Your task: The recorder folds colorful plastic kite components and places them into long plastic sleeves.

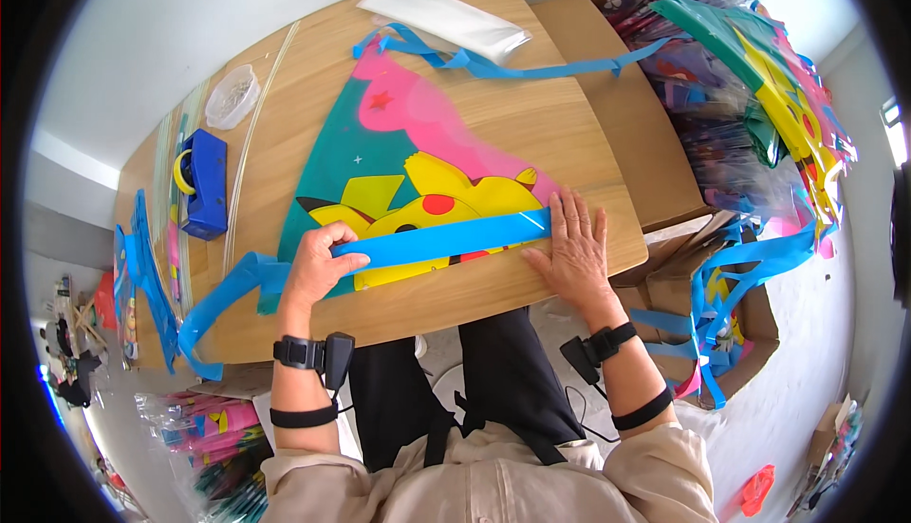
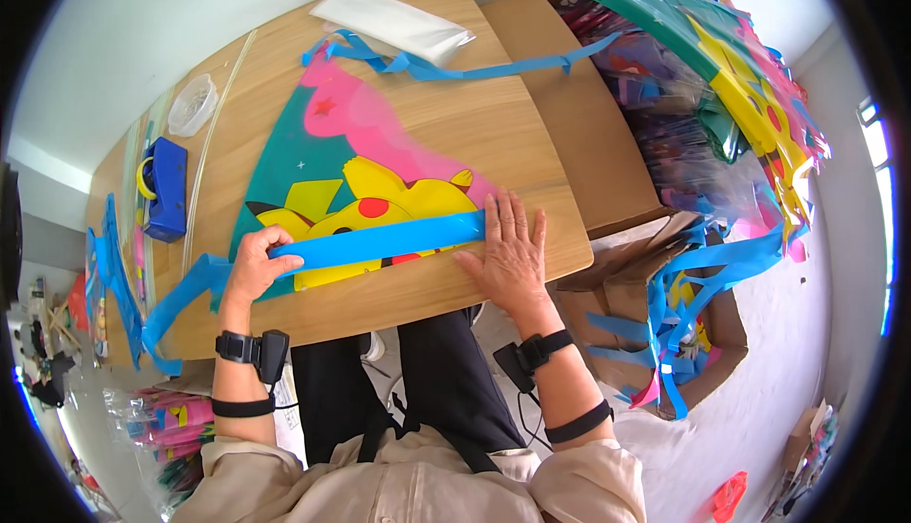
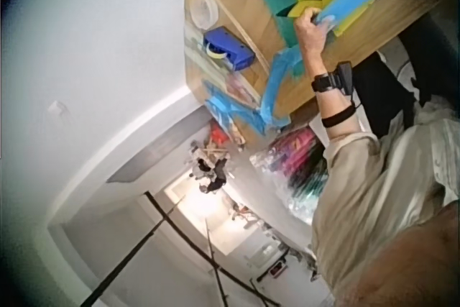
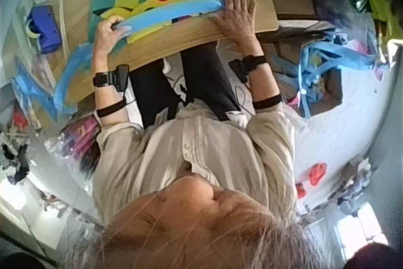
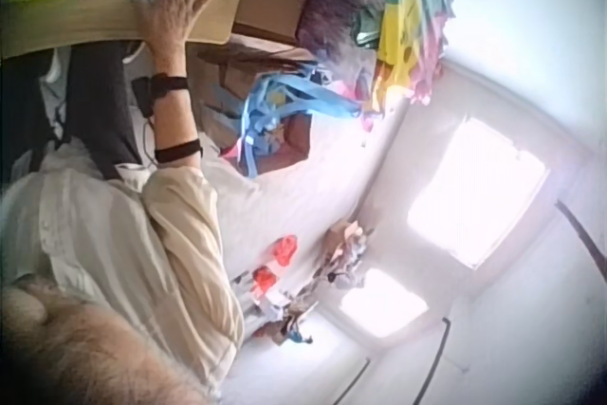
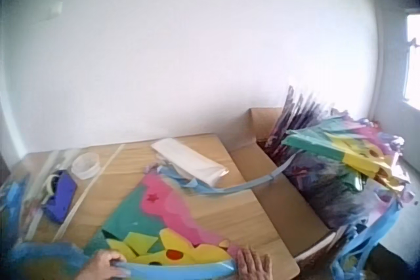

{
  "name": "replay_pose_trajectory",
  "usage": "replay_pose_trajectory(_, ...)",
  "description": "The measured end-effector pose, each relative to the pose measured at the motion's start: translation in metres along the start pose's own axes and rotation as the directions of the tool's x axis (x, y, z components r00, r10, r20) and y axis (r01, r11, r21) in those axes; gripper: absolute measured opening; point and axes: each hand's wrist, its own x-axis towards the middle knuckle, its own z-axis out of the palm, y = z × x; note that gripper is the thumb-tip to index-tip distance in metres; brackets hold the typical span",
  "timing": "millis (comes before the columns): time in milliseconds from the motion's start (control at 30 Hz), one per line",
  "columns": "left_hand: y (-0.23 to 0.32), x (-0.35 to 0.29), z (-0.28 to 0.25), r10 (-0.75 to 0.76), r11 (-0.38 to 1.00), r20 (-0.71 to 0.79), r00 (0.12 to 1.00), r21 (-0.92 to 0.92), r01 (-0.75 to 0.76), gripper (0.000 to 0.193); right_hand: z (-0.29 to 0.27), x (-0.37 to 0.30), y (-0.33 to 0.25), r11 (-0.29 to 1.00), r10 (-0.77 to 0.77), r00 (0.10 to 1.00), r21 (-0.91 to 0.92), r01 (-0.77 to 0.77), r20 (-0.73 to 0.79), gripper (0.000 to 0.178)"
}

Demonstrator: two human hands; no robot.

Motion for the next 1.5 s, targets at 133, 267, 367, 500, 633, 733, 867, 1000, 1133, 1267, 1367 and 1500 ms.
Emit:
replay_pose_trajectory(133,-0.024,-0.010,-0.009,-0.079,0.996,0.029,0.996,-0.044,0.080,0.022,-0.002,0.001,-0.003,1.000,-0.006,1.000,0.005,0.006,0.013,0.090)
replay_pose_trajectory(267,-0.031,-0.016,-0.010,-0.235,0.971,0.021,0.972,-0.043,0.236,0.022,-0.001,0.000,-0.001,1.000,-0.005,1.000,-0.011,0.005,0.020,0.092)
replay_pose_trajectory(367,-0.038,-0.016,-0.010,-0.315,0.949,0.044,0.948,-0.018,0.316,0.023,-0.001,0.001,-0.002,1.000,0.002,1.000,-0.003,-0.002,0.028,0.093)
replay_pose_trajectory(500,-0.026,-0.011,0.000,-0.376,0.863,-0.045,0.926,0.346,0.367,0.026,-0.003,0.001,0.000,1.000,0.005,1.000,-0.003,-0.005,0.028,0.091)
replay_pose_trajectory(633,-0.027,-0.016,0.003,-0.363,0.868,-0.070,0.929,0.336,0.364,0.025,-0.004,-0.013,0.024,0.995,0.101,0.994,-0.016,-0.101,0.034,0.080)
replay_pose_trajectory(733,-0.029,-0.019,0.001,-0.312,0.881,-0.095,0.945,0.344,0.325,0.025,-0.012,-0.050,0.061,0.878,0.272,0.927,0.460,-0.129,-0.260,0.050)
replay_pose_trajectory(867,-0.032,-0.021,0.008,-0.244,0.910,-0.102,0.964,0.320,0.265,0.024,-0.032,-0.128,0.144,0.157,0.638,0.752,0.928,-0.337,0.165,0.019)
replay_pose_trajectory(1000,-0.032,-0.023,0.004,-0.206,0.906,-0.126,0.970,0.351,0.238,0.024,-0.025,-0.165,0.152,0.975,0.008,0.997,-0.220,-0.024,-0.072,0.029)
replay_pose_trajectory(1133,-0.034,-0.024,0.002,-0.222,0.906,-0.108,0.969,0.344,0.246,0.024,0.017,-0.160,0.183,0.799,0.601,0.797,0.032,-0.601,-0.059,0.022)
replay_pose_trajectory(1267,-0.033,-0.024,0.003,-0.228,0.914,-0.128,0.965,0.314,0.258,0.025,0.033,-0.108,0.162,0.292,0.818,0.566,0.776,-0.559,0.100,0.026)
replay_pose_trajectory(1367,-0.026,-0.020,0.007,-0.241,0.918,-0.121,0.963,0.295,0.267,0.024,0.048,-0.073,0.149,-0.372,0.810,0.384,0.894,-0.247,0.443,0.031)
replay_pose_trajectory(1500,-0.031,-0.025,0.004,-0.234,0.920,-0.144,0.961,0.287,0.267,0.024,0.015,-0.046,0.093,-0.750,0.453,0.682,0.659,-0.057,0.574,0.070)
